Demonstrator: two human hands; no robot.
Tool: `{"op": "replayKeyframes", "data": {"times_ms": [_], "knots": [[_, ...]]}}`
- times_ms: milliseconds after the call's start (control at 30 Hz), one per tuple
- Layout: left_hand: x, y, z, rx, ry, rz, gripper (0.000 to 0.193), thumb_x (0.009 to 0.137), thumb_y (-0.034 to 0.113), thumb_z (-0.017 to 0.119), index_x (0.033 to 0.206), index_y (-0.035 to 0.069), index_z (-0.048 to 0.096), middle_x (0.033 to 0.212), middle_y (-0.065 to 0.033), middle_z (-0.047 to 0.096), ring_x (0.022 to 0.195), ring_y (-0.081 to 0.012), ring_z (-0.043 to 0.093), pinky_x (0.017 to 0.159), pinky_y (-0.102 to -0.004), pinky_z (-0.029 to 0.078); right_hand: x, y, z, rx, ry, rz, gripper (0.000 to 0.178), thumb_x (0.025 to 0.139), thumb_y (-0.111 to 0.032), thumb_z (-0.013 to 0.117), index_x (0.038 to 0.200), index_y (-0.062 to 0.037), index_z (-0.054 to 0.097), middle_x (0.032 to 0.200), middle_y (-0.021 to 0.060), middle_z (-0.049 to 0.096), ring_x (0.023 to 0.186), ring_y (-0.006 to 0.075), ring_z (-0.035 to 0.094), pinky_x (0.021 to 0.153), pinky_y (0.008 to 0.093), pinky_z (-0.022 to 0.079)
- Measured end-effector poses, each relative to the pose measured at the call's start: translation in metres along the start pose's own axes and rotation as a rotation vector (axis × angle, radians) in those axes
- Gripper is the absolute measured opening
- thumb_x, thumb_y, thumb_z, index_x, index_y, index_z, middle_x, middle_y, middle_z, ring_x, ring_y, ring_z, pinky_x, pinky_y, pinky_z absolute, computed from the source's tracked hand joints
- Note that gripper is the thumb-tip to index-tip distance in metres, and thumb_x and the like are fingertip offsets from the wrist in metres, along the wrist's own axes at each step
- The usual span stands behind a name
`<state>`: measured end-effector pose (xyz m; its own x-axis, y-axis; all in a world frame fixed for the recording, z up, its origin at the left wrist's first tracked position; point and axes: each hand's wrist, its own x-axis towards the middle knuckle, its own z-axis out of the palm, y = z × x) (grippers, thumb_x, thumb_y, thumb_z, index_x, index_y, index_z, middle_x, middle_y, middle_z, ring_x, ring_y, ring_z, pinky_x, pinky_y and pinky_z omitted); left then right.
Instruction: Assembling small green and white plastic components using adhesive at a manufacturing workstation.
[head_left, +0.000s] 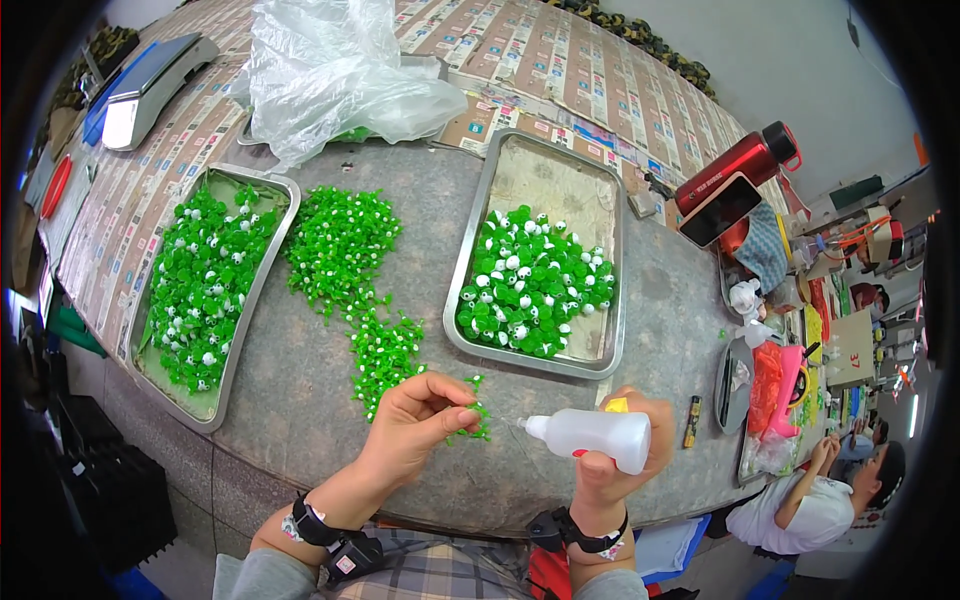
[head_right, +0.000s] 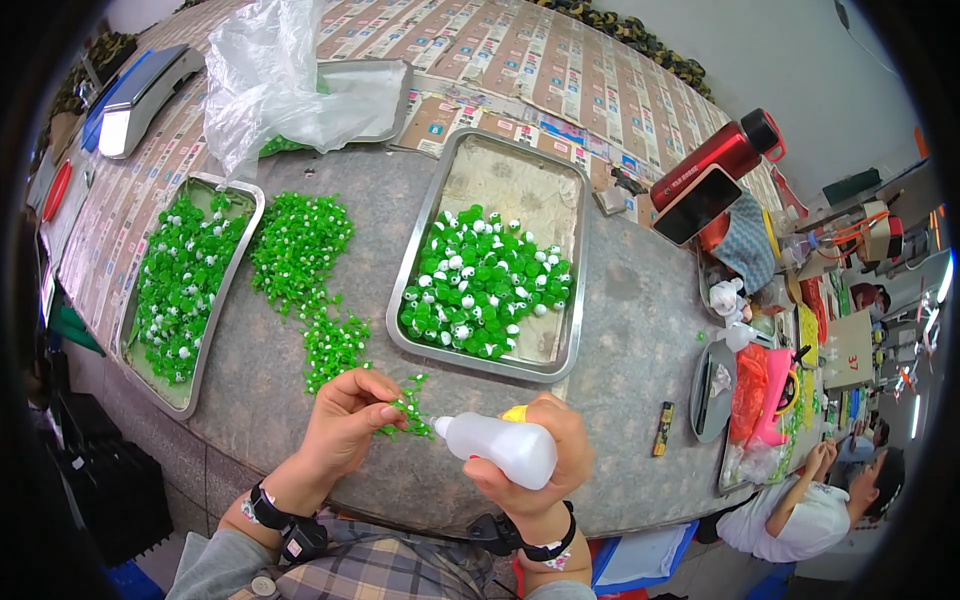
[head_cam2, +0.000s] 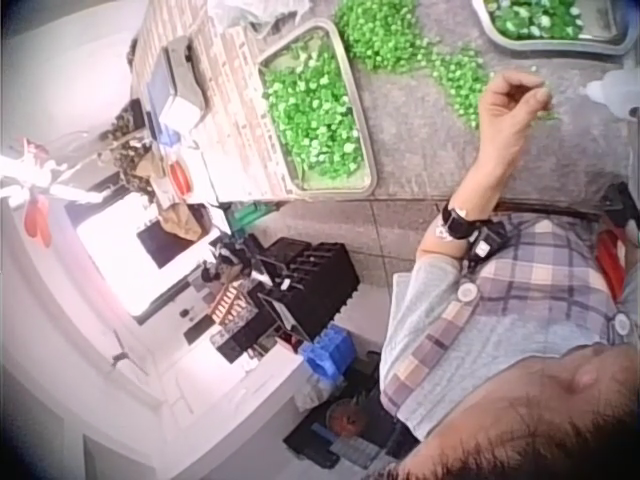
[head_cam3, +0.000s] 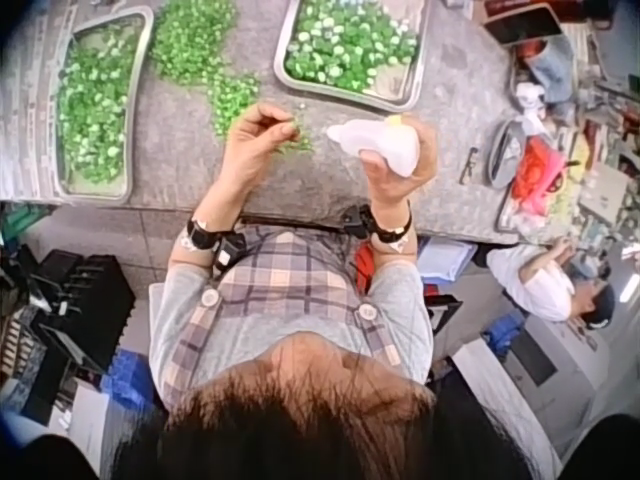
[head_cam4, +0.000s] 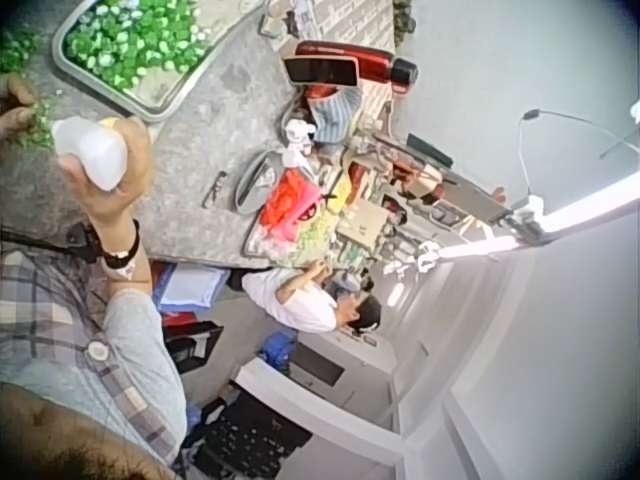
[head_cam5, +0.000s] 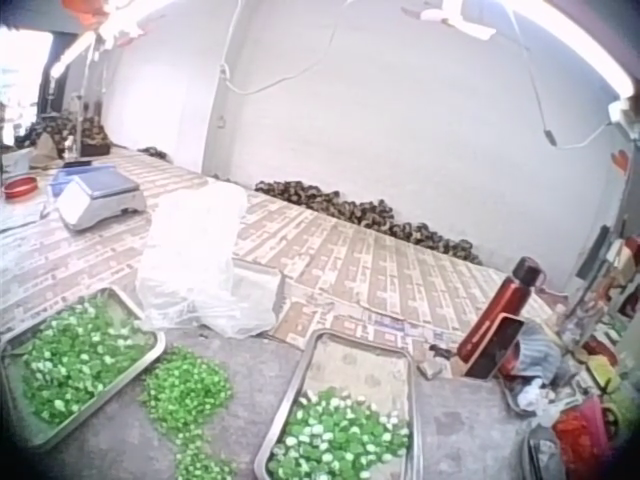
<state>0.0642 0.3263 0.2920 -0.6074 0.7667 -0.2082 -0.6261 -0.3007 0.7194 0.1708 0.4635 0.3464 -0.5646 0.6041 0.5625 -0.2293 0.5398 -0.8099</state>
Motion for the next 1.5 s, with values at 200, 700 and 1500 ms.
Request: {"op": "replayKeyframes", "data": {"times_ms": [200, 700, 1500], "knots": [[0.000, -0.001, -0.004, -0.021, -0.013, 0.001, 0.011, 0.071, -0.001, 0.059, 0.080, 0.002, 0.053, 0.078, -0.0048, 0.055, 0.070, -0.0125, 0.055, 0.064, -0.0249, 0.046, -0.004, 0.005, -0.002, -0.073, 0.006, -0.019, 0.051, 0.058, -0.040, 0.072, 0.083, -0.0031, 0.046, 0.067, 0.0049, 0.047, 0.052, 0.0120, 0.045, 0.044, 0.0241, 0.035], [-0.001, 0.001, 0.000, -0.063, 0.041, -0.033, 0.010, 0.072, 0.000, 0.057, 0.081, 0.002, 0.053, 0.072, -0.0064, 0.057, 0.065, -0.0139, 0.055, 0.061, -0.0258, 0.046, 0.008, 0.094, -0.133, -0.169, 0.207, 0.576, 0.038, 0.073, -0.002, 0.056, 0.107, 0.0039, 0.041, 0.099, 0.0123, 0.053, 0.089, 0.0146, 0.052, 0.078, 0.0255, 0.041], [-0.002, 0.001, -0.005, -0.020, -0.036, -0.067, 0.011, 0.070, 0.003, 0.061, 0.077, 0.003, 0.052, 0.077, -0.0075, 0.054, 0.067, -0.0154, 0.055, 0.060, -0.0272, 0.048, 0.041, 0.032, -0.018, -0.532, -0.487, 0.412, 0.016, 0.067, -0.008, 0.060, 0.081, -0.0033, 0.054, 0.072, 0.0073, 0.057, 0.070, 0.0173, 0.055, 0.060, 0.0260, 0.043]]}}
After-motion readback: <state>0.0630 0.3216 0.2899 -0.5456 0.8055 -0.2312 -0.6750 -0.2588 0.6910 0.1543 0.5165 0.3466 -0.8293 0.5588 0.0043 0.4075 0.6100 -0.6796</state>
